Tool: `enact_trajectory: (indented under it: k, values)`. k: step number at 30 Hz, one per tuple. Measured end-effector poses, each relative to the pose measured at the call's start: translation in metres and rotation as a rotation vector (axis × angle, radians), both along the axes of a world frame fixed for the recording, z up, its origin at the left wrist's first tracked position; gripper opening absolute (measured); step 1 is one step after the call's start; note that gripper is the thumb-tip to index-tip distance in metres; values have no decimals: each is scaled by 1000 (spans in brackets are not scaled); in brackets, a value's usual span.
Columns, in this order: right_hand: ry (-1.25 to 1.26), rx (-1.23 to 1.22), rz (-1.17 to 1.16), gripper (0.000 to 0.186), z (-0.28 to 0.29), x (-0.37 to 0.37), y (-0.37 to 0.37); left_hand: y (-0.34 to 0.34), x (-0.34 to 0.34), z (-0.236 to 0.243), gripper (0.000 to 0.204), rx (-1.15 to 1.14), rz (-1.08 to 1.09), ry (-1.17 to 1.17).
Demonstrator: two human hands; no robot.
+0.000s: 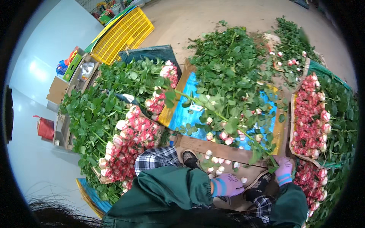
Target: The person sits on the floor and repeatedly picks up pink roses, removes leaves from the stems by hand, and places the trimmed roses into a nearby crate. The process is continuous and repetitive throughout the clip.
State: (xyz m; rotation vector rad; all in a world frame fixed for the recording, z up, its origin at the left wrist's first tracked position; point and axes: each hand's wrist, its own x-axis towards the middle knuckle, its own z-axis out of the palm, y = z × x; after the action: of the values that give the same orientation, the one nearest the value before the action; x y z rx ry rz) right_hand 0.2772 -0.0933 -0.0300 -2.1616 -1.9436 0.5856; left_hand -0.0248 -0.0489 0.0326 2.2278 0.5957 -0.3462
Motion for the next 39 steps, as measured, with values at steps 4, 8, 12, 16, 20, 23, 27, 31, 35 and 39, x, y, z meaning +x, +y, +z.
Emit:
enact_trajectory:
  k: [4, 8, 12, 16, 20, 23, 27, 31, 35, 39]
  values:
    - [-128, 100, 38, 34, -43, 23, -30, -6, 5, -7, 34, 24, -75, 10]
    - [-198, -85, 118, 35, -27, 8, -21, -16, -1, -22, 33, 78, -53, -32]
    - [-317, -218, 235, 33, -58, 25, -35, -18, 0, -38, 26, 135, -160, -110]
    - [-481, -420, 163, 18, -73, -4, -31, -13, -12, -27, 24, 173, -248, -117]
    - [-471, -342, 147, 18, -97, -12, -38, -3, -11, -12, 23, 203, -247, -185]
    - [-495, -405, 201, 18, -97, -23, -35, -8, -21, -41, 20, 364, -293, -491]
    - [-358, -335, 131, 19, -104, -35, -24, 9, -10, -7, 33, -32, -114, -106]
    - [-436, -274, 68, 21, -138, -34, -12, 5, 2, -2, 42, -133, -176, 85]
    - [-492, -411, 5, 24, -125, -34, -1, -2, 10, 1, 43, -175, -195, 210]
    - [-283, -452, 40, 23, -86, -16, 9, -5, 13, 1, 42, -162, -228, 234]
